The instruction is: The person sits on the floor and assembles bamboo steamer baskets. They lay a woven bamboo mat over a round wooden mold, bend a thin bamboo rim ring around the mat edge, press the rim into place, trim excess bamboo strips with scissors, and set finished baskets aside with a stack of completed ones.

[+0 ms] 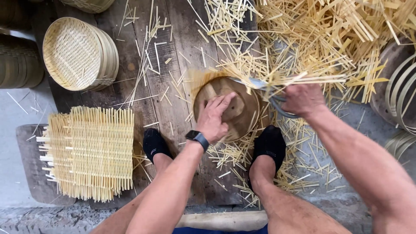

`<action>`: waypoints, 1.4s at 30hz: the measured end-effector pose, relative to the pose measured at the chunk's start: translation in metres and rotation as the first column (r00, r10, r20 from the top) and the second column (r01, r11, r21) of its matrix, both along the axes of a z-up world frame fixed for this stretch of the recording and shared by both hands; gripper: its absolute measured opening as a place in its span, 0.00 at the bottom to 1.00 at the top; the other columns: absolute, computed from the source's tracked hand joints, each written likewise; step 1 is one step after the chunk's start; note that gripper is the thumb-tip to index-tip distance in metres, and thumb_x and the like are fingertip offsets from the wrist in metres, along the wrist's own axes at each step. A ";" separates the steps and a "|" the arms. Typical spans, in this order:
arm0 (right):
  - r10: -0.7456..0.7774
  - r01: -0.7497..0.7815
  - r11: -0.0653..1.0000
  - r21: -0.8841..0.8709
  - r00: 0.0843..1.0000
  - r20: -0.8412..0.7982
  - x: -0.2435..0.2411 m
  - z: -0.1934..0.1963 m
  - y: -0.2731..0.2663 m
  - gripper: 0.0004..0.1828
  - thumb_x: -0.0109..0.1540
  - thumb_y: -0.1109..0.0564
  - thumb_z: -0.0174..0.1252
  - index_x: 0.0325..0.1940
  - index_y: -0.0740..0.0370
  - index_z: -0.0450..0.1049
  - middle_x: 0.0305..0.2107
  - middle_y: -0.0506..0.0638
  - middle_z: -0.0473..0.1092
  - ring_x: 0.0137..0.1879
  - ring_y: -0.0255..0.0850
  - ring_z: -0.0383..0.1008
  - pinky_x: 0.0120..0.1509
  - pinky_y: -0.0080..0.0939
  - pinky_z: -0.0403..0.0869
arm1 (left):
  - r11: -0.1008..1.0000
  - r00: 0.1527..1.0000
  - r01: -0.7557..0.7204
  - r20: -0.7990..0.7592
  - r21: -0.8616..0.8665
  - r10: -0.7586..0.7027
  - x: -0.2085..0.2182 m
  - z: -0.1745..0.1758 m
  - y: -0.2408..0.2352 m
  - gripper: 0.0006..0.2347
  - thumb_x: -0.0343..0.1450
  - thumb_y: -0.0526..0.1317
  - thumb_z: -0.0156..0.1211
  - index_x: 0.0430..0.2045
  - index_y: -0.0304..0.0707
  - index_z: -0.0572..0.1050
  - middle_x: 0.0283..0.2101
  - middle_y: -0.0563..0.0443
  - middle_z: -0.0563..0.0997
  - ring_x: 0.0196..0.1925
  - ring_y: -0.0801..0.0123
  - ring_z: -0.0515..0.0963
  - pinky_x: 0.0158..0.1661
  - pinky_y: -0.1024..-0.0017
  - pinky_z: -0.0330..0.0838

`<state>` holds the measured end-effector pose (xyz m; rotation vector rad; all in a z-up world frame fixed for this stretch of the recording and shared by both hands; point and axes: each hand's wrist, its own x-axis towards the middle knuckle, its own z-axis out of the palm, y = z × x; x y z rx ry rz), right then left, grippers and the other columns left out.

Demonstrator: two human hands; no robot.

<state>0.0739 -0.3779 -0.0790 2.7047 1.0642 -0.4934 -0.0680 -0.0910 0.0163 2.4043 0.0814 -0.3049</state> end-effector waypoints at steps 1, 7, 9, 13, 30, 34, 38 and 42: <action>-0.002 0.002 1.000 -0.001 1.000 0.000 0.000 0.000 -0.007 0.15 0.70 0.46 0.52 0.39 0.57 0.75 0.27 0.50 0.68 0.33 0.39 0.68 0.39 0.44 0.72 | 1.000 1.000 0.002 0.000 -0.001 -0.002 0.003 0.003 0.002 0.43 0.54 0.28 0.60 0.70 0.52 0.59 0.66 0.38 0.69 0.70 0.44 0.65 0.72 0.52 0.52; 0.056 -0.133 0.963 0.235 0.950 0.309 -0.003 0.025 0.013 0.23 0.53 0.38 0.61 0.33 0.60 0.77 0.24 0.51 0.69 0.29 0.38 0.68 0.34 0.40 0.72 | 0.995 0.987 0.090 -0.136 0.049 -0.083 0.009 0.001 0.010 0.41 0.50 0.29 0.64 0.63 0.56 0.64 0.64 0.48 0.70 0.70 0.55 0.64 0.68 0.33 0.40; 0.048 -0.120 0.978 0.168 0.923 0.382 -0.005 0.052 0.039 0.20 0.45 0.41 0.58 0.33 0.55 0.76 0.26 0.47 0.71 0.33 0.37 0.70 0.40 0.37 0.73 | 0.966 0.961 0.258 -0.095 -0.015 -0.258 0.012 0.004 0.008 0.42 0.51 0.29 0.61 0.65 0.61 0.65 0.64 0.51 0.72 0.70 0.55 0.65 0.70 0.36 0.45; 0.028 -0.030 0.999 -0.038 0.997 -0.070 0.003 0.028 0.009 0.15 0.70 0.47 0.51 0.40 0.58 0.76 0.31 0.50 0.73 0.36 0.39 0.72 0.48 0.43 0.72 | 0.949 0.945 0.286 -0.203 0.131 -0.256 0.009 0.018 -0.009 0.40 0.51 0.28 0.61 0.64 0.61 0.69 0.64 0.56 0.73 0.71 0.61 0.65 0.71 0.30 0.36; 0.025 -0.032 0.991 0.132 0.998 0.051 0.001 0.014 0.003 0.22 0.64 0.39 0.57 0.39 0.62 0.76 0.26 0.55 0.72 0.31 0.42 0.73 0.35 0.41 0.75 | 0.977 0.995 0.069 -0.078 0.203 -0.054 0.010 0.008 -0.006 0.20 0.50 0.58 0.75 0.31 0.57 0.83 0.52 0.53 0.74 0.67 0.48 0.59 0.63 0.40 0.51; 0.102 -0.148 0.981 0.124 0.943 0.315 -0.005 0.034 0.027 0.33 0.53 0.27 0.56 0.36 0.60 0.76 0.28 0.52 0.73 0.34 0.43 0.75 0.41 0.42 0.77 | 0.958 0.971 0.232 -0.102 0.167 -0.217 0.013 0.001 -0.003 0.18 0.52 0.61 0.75 0.26 0.56 0.83 0.52 0.54 0.74 0.68 0.50 0.60 0.65 0.40 0.50; -0.021 0.023 1.000 0.016 0.995 -0.098 0.001 -0.002 -0.005 0.21 0.71 0.40 0.51 0.42 0.61 0.75 0.30 0.51 0.73 0.30 0.39 0.74 0.35 0.39 0.75 | 0.986 0.999 0.045 0.019 0.161 -0.049 -0.003 -0.004 -0.012 0.19 0.54 0.55 0.77 0.34 0.55 0.81 0.61 0.47 0.69 0.70 0.47 0.60 0.69 0.41 0.51; -0.036 0.039 0.998 0.050 0.997 -0.063 0.009 0.044 0.010 0.34 0.59 0.27 0.57 0.38 0.65 0.74 0.23 0.52 0.71 0.29 0.40 0.71 0.33 0.40 0.75 | 0.917 0.913 -0.396 0.090 -0.042 0.399 -0.019 -0.011 -0.031 0.34 0.58 0.45 0.75 0.61 0.50 0.69 0.68 0.31 0.57 0.71 0.36 0.57 0.68 0.41 0.56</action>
